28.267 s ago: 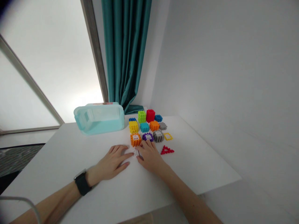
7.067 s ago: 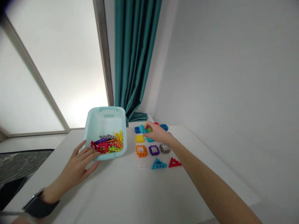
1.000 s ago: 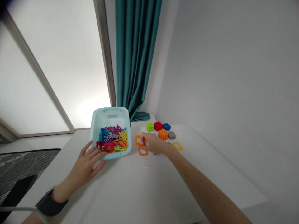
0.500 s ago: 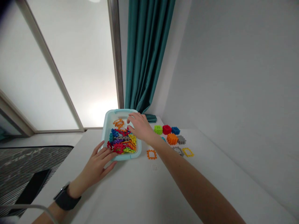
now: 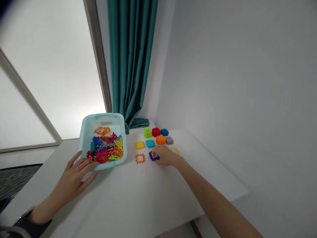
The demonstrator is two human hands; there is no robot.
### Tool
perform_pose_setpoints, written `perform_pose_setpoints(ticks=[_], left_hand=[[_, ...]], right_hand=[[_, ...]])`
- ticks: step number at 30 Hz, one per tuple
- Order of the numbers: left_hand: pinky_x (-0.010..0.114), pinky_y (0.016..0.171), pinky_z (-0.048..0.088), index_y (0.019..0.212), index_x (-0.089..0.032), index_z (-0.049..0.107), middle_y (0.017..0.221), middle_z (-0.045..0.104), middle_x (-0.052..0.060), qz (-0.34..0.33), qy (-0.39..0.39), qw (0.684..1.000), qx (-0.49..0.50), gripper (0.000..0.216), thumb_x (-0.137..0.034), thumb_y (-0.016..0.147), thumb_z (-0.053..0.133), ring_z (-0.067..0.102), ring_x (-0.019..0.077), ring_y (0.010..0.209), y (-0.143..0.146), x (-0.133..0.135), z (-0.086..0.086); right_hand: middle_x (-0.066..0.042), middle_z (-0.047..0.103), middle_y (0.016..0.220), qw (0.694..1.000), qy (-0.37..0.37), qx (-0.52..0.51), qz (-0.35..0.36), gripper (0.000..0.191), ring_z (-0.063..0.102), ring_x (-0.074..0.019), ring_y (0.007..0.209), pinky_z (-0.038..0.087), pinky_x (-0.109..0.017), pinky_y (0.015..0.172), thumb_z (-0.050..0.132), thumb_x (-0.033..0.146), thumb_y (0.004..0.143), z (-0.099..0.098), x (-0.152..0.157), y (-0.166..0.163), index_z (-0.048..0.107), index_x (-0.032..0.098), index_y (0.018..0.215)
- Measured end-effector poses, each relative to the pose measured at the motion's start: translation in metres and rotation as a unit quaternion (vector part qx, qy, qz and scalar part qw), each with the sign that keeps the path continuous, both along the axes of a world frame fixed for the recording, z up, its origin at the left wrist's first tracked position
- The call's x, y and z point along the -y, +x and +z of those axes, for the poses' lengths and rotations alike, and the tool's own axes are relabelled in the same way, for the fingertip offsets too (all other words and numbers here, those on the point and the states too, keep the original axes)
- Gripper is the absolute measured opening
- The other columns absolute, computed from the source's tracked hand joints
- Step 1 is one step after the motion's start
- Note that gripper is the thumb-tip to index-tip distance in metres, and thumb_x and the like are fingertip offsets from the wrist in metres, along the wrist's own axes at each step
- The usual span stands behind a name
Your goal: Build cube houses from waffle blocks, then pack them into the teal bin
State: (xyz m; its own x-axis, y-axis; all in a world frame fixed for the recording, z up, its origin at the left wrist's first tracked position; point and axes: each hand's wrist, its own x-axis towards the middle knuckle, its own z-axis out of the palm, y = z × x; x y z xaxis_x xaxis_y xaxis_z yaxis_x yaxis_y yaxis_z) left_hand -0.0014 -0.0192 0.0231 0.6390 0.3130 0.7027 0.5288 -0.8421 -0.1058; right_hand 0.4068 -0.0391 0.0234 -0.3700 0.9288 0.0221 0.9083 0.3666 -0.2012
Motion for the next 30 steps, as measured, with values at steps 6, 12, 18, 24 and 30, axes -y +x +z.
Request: perform_pose_setpoints(ticks=[6,12,18,24,30], left_hand=[[0.05,0.118,0.03,0.108,-0.022,0.064,0.09,0.072,0.002,0.007,-0.01,1.0,0.003,0.016,-0.026,0.097,0.054,0.066,0.0202,0.085,0.001,0.002,0.002],[0.051,0.119,0.03,0.109,-0.023,0.065,0.091,0.072,0.001,0.021,-0.044,0.999,0.0,0.017,-0.026,0.097,0.054,0.066,0.0194,0.088,0.002,0.006,0.004],[0.051,0.118,0.032,0.108,-0.022,0.067,0.09,0.072,0.002,0.032,-0.053,0.998,0.003,0.017,-0.027,0.097,0.054,0.066,0.0197,0.089,0.002,0.008,0.005],[0.05,0.119,0.032,0.108,-0.024,0.068,0.092,0.073,0.002,0.024,-0.063,0.998,0.006,0.019,-0.028,0.097,0.053,0.067,0.0193,0.091,0.0,0.006,0.005],[0.05,0.119,0.031,0.109,-0.024,0.066,0.091,0.072,0.001,0.016,-0.053,0.998,0.003,0.017,-0.027,0.097,0.055,0.067,0.0194,0.089,-0.001,0.004,0.003]], right_hand=[[-0.005,0.069,0.093,1.0,-0.008,-0.018,-0.005,0.017,0.063,-0.0221,0.088,0.047,-0.032,0.082,0.068,0.012,0.073,0.006,-0.002,-0.015,0.06,0.02,0.085],[-0.005,0.069,0.11,0.975,0.054,-0.195,0.095,0.012,0.064,-0.0213,0.1,0.049,-0.032,0.089,0.065,0.025,0.084,0.075,-0.001,-0.082,0.056,0.024,0.093],[-0.011,0.068,0.11,0.965,0.207,-0.114,0.116,0.012,0.061,-0.0276,0.108,0.043,-0.043,0.099,0.065,0.021,0.086,0.106,-0.064,-0.159,0.06,0.019,0.097],[-0.014,0.059,0.135,0.95,0.265,-0.14,0.085,0.021,0.051,-0.0289,0.128,0.038,-0.05,0.107,0.054,0.02,0.093,0.078,-0.081,-0.129,0.062,0.021,0.112],[-0.011,0.07,0.11,0.981,0.177,-0.074,-0.033,0.025,0.061,-0.0281,0.108,0.044,-0.046,0.098,0.049,0.016,0.092,0.042,-0.055,-0.044,0.066,0.019,0.109]])
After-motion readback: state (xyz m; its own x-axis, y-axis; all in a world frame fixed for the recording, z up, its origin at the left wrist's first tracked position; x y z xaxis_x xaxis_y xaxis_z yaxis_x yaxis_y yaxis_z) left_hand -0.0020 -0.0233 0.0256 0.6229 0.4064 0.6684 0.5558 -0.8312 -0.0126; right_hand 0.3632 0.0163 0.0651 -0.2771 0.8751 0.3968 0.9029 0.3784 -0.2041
